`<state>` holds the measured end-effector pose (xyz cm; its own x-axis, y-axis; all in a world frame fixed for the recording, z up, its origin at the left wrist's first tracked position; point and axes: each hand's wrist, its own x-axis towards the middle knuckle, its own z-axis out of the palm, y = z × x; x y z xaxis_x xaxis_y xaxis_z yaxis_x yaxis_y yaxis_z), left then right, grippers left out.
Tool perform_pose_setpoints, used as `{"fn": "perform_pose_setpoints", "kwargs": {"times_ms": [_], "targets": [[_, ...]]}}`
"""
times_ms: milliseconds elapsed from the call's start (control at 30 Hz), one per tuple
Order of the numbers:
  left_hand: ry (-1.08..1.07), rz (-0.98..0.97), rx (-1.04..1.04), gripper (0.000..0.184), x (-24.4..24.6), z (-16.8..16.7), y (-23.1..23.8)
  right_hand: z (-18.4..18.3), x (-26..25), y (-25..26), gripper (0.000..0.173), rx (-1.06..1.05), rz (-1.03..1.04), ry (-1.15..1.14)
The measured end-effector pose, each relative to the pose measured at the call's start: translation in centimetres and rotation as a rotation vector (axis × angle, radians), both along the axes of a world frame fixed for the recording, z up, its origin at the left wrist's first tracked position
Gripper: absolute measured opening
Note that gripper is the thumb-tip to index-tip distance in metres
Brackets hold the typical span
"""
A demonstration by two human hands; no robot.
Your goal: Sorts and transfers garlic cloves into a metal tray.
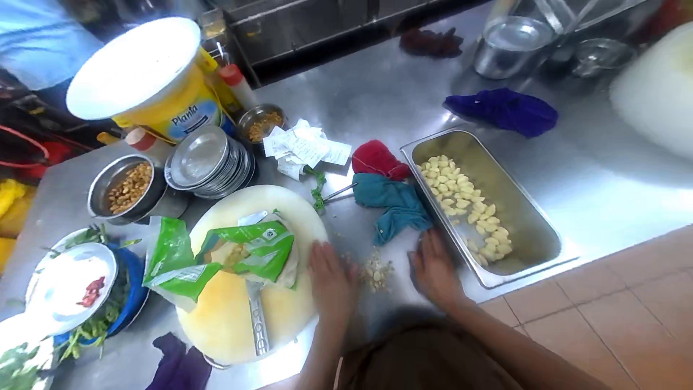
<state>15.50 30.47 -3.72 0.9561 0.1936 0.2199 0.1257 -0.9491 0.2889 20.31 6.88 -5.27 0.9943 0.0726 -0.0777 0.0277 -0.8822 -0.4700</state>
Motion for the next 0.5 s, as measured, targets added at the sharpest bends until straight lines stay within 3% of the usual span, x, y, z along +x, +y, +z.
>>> {"fn": "perform_pose_setpoints", "kwargs": {"times_ms": [67,167,233,300,367,433,500], "targets": [[0.031,-0.225,-0.039,0.074,-0.9,-0.1,0.5,-2.1,-1.2,-1.4,0.056,0.015,0.134,-0.122],[0.22,-0.649,-0.189,0.059,-2.6,-0.5,0.6,-2.7,-3.2,-2.3,0.042,0.066,0.503,-0.243],[0.013,-0.77,-0.242,0.045,-2.9,-1.8,0.6,-2.3,-3.6,-1.0,0.032,0.199,0.703,-0.296],[-0.131,-0.679,-0.317,0.038,-2.2,-1.2,0.7,-1.1,-3.4,0.2,0.031,0.35,0.708,-0.277],[-0.131,-0.506,-0.352,0.038,-0.5,0.5,1.0,0.2,-2.5,1.2,0.034,0.401,0.517,-0.317],[-0.005,-0.357,-0.316,0.04,2.3,2.5,1.0,1.7,-0.6,2.4,0.032,0.323,0.357,-0.383],[0.263,-0.255,-0.273,0.043,5.9,4.8,0.8,3.5,1.7,3.6,0.027,0.222,0.272,-0.257]]}}
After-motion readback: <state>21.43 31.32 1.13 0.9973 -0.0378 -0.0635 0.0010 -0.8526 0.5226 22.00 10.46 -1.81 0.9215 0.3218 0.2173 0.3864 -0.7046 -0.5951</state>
